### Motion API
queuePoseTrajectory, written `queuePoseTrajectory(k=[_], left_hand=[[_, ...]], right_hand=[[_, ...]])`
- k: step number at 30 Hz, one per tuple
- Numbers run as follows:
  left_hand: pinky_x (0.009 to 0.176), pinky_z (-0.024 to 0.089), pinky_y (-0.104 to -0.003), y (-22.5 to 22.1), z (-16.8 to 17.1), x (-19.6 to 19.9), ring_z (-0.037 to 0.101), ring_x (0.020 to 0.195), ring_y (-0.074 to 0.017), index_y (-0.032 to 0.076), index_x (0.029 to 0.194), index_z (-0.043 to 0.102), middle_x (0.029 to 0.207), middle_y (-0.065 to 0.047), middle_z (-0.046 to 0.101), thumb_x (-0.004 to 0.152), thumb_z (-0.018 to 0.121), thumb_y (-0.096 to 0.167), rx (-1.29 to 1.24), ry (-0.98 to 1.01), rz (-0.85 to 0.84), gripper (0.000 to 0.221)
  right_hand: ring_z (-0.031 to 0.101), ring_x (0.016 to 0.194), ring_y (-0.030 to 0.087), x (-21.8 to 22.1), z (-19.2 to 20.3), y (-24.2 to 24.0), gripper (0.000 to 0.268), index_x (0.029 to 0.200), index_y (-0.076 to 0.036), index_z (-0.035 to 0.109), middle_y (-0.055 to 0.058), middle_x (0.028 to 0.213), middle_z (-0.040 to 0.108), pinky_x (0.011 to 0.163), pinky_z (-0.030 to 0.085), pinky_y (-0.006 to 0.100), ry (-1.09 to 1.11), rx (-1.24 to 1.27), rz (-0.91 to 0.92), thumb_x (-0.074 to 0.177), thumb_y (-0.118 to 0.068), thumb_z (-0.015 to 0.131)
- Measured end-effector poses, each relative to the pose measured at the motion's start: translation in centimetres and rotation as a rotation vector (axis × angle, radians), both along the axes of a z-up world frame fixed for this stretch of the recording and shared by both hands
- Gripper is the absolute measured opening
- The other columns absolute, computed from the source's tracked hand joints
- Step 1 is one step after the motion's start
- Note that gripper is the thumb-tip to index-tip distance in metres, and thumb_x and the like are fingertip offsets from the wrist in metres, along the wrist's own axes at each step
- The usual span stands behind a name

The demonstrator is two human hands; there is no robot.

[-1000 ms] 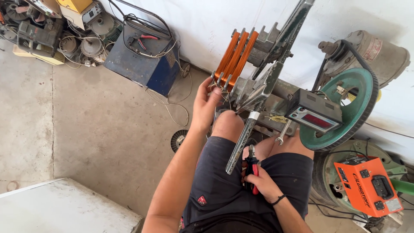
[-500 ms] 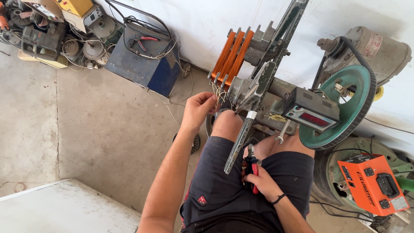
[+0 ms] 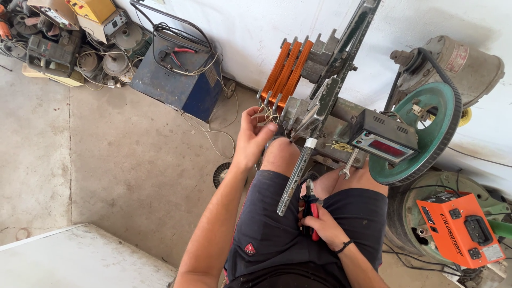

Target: Preparing and threading wire into a winding machine and cutting it with pliers.

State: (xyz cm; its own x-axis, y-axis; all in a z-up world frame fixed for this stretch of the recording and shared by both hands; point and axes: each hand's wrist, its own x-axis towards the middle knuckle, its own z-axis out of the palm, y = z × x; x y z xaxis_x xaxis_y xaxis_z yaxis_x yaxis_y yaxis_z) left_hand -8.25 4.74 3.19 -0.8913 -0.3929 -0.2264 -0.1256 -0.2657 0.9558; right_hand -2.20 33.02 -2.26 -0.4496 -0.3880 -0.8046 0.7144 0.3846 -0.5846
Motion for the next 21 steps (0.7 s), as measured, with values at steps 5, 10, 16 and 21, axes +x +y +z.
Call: queuePoseTrajectory(k=[5, 10, 16, 21], left_hand=[[0.090, 0.062, -0.037, 2.6, 2.0, -0.3, 0.071, 0.101, -0.0243, 0.005, 0.141, 0.037, 0.124, -0.017, 0.064, 0.081, 0.083, 0.030, -0.347, -0.039, 0.091, 0.080], [0.083, 0.061, -0.029, 3.0, 0.0, -1.0, 0.071, 0.092, -0.0150, 0.010, 0.127, 0.056, 0.105, -0.007, 0.074, 0.092, 0.074, 0.020, -0.237, 0.044, 0.325, 0.041], [0.069, 0.061, -0.024, 2.1, 0.0, -0.6, 0.078, 0.076, -0.0117, 0.010, 0.102, 0.072, 0.085, -0.001, 0.078, 0.098, 0.069, 0.018, -0.318, 0.034, 0.406, 0.009], [0.069, 0.063, -0.031, 1.7, -1.6, -0.4, 0.071, 0.072, -0.0212, -0.001, 0.108, 0.069, 0.082, -0.014, 0.073, 0.101, 0.064, 0.015, 0.082, 0.118, 0.310, 0.018]], right_hand=[[0.065, 0.085, 0.025, 0.0, -0.1, -0.1, 0.044, 0.123, 0.000, 0.064, 0.014, 0.095, 0.067, 0.083, 0.054, 0.037, 0.007, -0.030, -0.004, 0.080, 0.005, 0.060], [0.066, 0.086, 0.024, 0.2, -0.3, 0.1, 0.046, 0.124, 0.000, 0.063, 0.012, 0.096, 0.067, 0.084, 0.055, 0.035, 0.026, -0.023, 0.002, 0.078, 0.003, 0.061], [0.065, 0.084, 0.024, 0.0, 0.1, -0.1, 0.044, 0.122, -0.001, 0.064, 0.013, 0.094, 0.067, 0.082, 0.053, 0.035, 0.020, -0.007, 0.027, 0.078, 0.004, 0.061], [0.065, 0.084, 0.025, 0.0, -0.3, 0.1, 0.044, 0.123, -0.001, 0.062, 0.013, 0.094, 0.067, 0.083, 0.053, 0.037, 0.003, -0.031, 0.006, 0.080, 0.004, 0.060]])
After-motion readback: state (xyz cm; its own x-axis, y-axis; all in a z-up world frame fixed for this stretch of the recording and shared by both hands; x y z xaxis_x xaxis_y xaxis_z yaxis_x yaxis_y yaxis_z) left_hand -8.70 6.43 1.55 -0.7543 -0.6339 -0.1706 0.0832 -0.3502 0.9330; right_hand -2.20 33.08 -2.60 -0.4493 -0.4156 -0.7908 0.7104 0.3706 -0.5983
